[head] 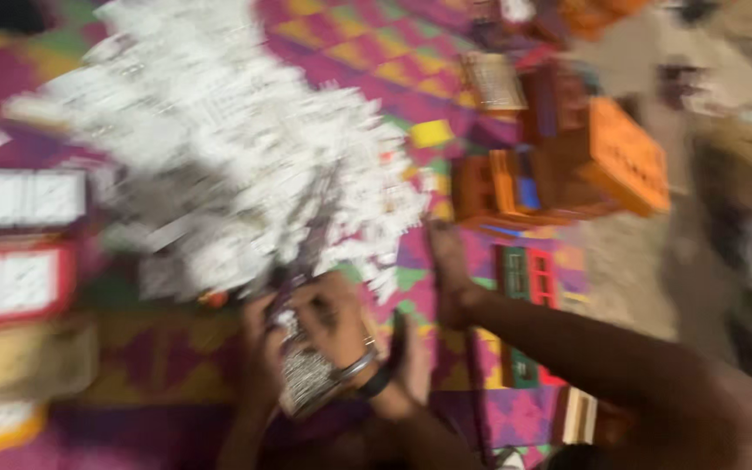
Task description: The person sits on a colorful mat and assembles white plastic electrical socket components into a purple frame. They pick up individual sockets from a pile, place them into the frame slots, and secure them using small metal pins from a wooden box.
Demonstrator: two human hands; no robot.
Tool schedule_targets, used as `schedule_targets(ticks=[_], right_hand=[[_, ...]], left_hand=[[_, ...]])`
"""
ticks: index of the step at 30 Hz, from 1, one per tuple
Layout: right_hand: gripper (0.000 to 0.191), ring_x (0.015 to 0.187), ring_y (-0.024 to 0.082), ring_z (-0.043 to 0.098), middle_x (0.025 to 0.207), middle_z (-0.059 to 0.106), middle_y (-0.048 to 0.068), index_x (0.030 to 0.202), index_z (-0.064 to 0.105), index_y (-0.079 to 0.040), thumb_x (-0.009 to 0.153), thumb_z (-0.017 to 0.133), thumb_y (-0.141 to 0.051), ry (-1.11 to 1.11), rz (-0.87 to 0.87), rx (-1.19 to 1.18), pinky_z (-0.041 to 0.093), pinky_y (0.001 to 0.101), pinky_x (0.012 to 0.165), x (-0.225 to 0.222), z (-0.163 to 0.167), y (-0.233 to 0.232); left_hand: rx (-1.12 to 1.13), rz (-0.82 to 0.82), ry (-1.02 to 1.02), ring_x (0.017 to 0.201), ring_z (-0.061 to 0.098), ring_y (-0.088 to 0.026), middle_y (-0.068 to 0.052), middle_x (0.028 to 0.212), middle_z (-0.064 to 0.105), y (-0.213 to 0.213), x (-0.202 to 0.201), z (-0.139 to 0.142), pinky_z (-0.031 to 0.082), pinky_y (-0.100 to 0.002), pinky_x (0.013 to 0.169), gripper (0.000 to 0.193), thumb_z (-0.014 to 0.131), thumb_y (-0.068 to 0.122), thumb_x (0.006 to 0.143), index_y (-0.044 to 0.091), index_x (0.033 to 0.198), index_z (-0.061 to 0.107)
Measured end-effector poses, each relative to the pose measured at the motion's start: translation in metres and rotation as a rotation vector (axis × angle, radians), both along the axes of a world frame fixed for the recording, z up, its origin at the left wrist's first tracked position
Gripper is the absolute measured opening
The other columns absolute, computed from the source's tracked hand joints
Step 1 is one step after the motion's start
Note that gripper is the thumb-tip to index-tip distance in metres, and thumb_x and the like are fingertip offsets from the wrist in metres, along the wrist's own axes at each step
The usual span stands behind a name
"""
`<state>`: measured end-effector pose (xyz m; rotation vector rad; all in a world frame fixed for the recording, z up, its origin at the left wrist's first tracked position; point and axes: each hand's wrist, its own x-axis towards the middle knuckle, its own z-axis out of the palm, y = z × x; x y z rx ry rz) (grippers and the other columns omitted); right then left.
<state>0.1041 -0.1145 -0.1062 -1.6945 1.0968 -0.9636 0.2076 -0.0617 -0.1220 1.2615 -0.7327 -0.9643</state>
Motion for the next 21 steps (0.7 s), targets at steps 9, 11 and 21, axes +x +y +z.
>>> schedule_targets(ticks=[9, 11, 21], right_hand=[[0.01, 0.085, 0.015, 0.071, 0.1, 0.067, 0.008, 0.098, 0.072, 0.0, 0.089, 0.076, -0.005, 0.13, 0.003, -0.144, 0.061, 0.0266, 0.072, -0.007, 0.001, 0.005], [0.011, 0.085, 0.016, 0.071, 0.099, 0.067, 0.009, 0.099, 0.071, 0.001, 0.091, 0.077, -0.004, 0.155, 0.013, -0.195, 0.06, 0.0263, 0.074, -0.008, 0.0, 0.004], [0.012, 0.085, 0.014, 0.069, 0.099, 0.067, 0.008, 0.1, 0.072, 0.002, 0.092, 0.076, -0.007, 0.185, 0.058, -0.246, 0.058, 0.0259, 0.073, -0.018, -0.007, -0.003]], left_hand=[[0.015, -0.088, 0.344, 0.1, 0.058, -0.014, -0.008, 0.125, 0.056, 0.009, -0.003, -0.002, 0.058, -0.028, 0.074, 0.049, 0.049, 0.016, 0.092, 0.007, 0.14, 0.043], [0.01, -0.09, 0.357, 0.1, 0.06, -0.013, -0.007, 0.123, 0.056, 0.01, -0.004, -0.004, 0.058, -0.028, 0.074, 0.047, 0.048, 0.018, 0.093, 0.007, 0.139, 0.042], [0.039, -0.093, 0.277, 0.094, 0.061, -0.014, -0.008, 0.109, 0.059, 0.012, -0.005, -0.007, 0.06, -0.03, 0.071, 0.046, 0.05, 0.014, 0.091, 0.005, 0.136, 0.047]])
